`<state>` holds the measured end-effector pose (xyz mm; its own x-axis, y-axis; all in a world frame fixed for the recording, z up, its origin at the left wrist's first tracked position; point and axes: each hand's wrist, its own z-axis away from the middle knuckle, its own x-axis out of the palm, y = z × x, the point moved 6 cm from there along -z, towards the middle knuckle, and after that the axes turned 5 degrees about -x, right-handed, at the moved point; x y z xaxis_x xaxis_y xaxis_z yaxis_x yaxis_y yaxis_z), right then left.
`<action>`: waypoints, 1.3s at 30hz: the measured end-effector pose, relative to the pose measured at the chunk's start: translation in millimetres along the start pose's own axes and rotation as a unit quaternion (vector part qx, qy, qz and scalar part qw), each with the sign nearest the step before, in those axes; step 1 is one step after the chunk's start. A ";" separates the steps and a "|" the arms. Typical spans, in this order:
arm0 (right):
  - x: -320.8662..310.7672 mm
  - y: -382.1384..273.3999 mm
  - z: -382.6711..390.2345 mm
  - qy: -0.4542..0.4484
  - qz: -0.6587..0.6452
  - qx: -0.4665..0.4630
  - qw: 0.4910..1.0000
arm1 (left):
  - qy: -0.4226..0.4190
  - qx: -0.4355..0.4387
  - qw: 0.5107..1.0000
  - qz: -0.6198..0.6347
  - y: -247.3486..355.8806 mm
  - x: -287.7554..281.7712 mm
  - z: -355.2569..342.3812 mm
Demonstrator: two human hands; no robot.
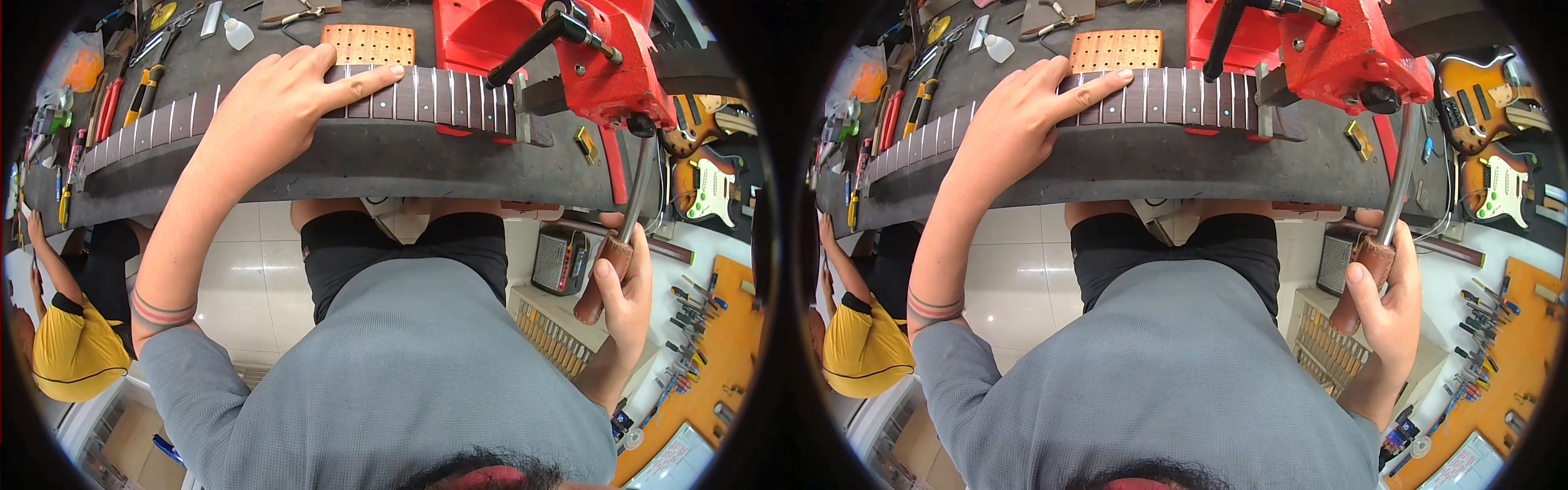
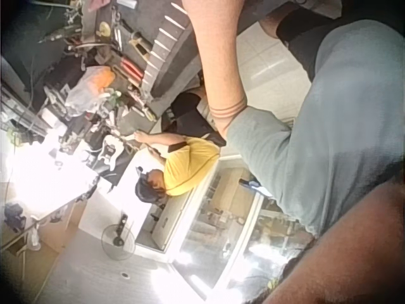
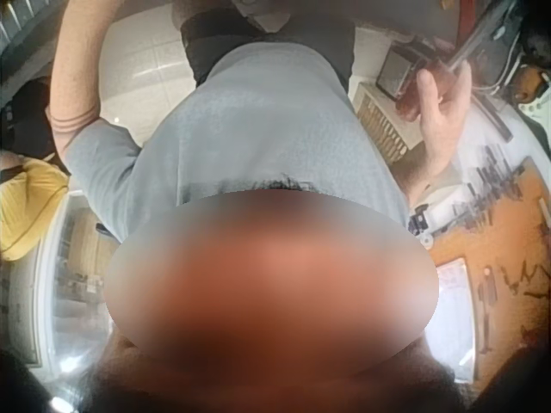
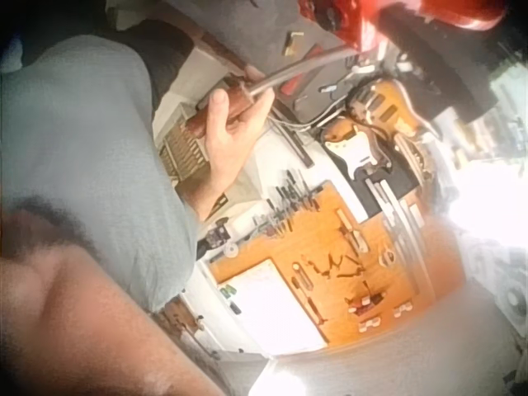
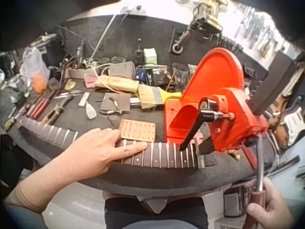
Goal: The person applies liquid from a bottle into the slots of a guitar neck and uses a red press tool to insert metal frets into the slots. They move the neck across the workbench to align the slots one at a time under the press.
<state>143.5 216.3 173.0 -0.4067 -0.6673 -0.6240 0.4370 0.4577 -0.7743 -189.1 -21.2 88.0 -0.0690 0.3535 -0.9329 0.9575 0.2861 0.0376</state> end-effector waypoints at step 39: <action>67.9 46.2 -39.5 0.215 -0.220 0.014 0.951 | -0.004 -0.049 0.998 0.045 2.3 -5.1 -7.3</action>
<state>104.4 215.3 90.7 -0.8431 -0.4859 -0.2304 0.1675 0.1698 -0.9711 -188.5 -15.9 95.4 0.0181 0.3750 -0.9268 0.9277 0.3394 0.1554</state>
